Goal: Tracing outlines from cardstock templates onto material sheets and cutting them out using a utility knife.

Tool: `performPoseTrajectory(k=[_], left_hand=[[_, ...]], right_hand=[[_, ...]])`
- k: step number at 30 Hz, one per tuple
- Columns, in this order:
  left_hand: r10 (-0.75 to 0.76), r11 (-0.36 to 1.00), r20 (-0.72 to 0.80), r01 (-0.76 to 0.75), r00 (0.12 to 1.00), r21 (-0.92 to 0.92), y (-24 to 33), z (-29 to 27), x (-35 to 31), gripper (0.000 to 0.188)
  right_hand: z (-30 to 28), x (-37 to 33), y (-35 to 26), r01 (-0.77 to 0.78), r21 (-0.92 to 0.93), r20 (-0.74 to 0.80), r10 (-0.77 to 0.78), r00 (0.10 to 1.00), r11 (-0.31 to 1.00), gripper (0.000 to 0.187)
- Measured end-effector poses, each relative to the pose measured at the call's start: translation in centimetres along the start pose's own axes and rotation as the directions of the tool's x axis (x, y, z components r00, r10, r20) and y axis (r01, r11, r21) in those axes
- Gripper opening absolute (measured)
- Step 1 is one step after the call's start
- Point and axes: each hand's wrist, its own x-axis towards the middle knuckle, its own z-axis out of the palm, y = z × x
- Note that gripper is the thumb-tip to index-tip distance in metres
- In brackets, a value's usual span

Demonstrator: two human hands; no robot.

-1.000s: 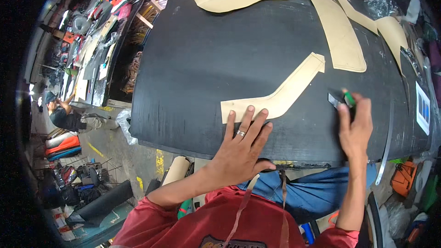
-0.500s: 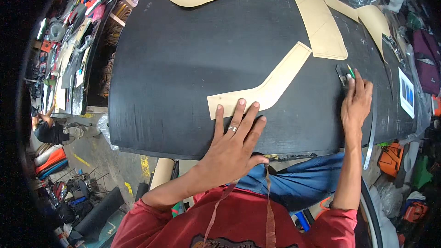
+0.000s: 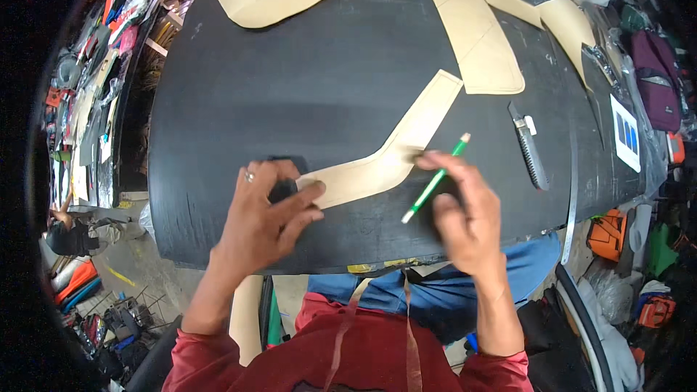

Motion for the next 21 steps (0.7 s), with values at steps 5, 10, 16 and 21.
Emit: performPoseTrajectory(k=[5,10,16,21], left_hand=[[-0.058,0.998,0.023,0.057,0.998,0.035,1.4,1.5,-2.0,0.039],[-0.130,0.989,-0.014,0.131,0.991,0.068,1.6,2.6,-3.0,0.050],[-0.126,0.991,-0.032,0.128,0.991,0.039,1.4,2.5,-2.9,0.053],[-0.124,0.992,0.006,0.124,0.992,0.037,1.2,2.2,-2.7,0.051]], right_hand=[[3.6,1.7,-0.1,0.162,-0.207,0.087,-0.147,0.985,0.965,0.040],[4.7,1.4,0.9,0.214,-0.319,0.123,-0.184,0.975,0.923,0.030],[5.4,0.9,1.5,0.241,-0.346,0.057,-0.236,0.970,0.907,0.028],[5.2,1.2,1.4,0.219,-0.356,0.033,-0.222,0.974,0.909,0.030]])
